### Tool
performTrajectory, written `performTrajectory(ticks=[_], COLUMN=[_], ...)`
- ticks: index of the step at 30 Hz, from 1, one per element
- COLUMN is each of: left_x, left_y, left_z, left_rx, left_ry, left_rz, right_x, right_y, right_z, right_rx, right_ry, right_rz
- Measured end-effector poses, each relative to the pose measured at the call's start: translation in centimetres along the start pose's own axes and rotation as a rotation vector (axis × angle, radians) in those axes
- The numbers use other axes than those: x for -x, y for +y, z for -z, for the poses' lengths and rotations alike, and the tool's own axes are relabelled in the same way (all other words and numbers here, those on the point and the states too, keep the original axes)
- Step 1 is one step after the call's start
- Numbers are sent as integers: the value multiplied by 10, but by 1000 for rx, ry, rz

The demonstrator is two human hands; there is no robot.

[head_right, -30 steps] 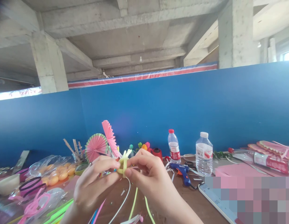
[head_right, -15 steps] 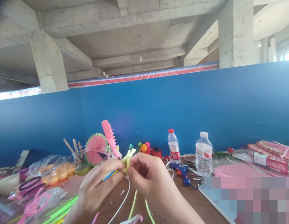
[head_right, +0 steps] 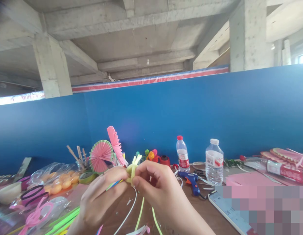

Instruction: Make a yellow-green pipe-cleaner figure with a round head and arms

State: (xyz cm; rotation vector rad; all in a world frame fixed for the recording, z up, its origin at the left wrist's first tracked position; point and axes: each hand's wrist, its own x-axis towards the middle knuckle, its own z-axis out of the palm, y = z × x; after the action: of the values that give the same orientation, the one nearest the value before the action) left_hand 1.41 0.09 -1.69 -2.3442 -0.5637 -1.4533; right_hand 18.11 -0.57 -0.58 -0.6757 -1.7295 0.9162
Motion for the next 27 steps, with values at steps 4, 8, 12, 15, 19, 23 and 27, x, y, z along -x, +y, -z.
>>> performTrajectory(ticks=[4,8,12,15,19,23,27], left_x=[-2,-3,-3,-4,-6,-3,-2], left_y=[2,4,0,-6,-9,-8,-8], left_z=[3,2,-3,-7,-10,-11,-12], left_rx=[-49,-50,3,74,121,167,344], left_ry=[-33,-58,-8,109,229,232,222], left_rz=[34,75,104,103,221,283,373], right_x=[0,-1,-1,-1,0,-1,-2], right_y=[-4,-4,1,5,4,4,6], right_z=[1,1,0,-2,-3,-6,-8], right_rx=[2,62,77,-14,72,242,270], right_ry=[-18,12,35,179,295,297,313], right_rz=[1,-44,-29,104,253,308,305])
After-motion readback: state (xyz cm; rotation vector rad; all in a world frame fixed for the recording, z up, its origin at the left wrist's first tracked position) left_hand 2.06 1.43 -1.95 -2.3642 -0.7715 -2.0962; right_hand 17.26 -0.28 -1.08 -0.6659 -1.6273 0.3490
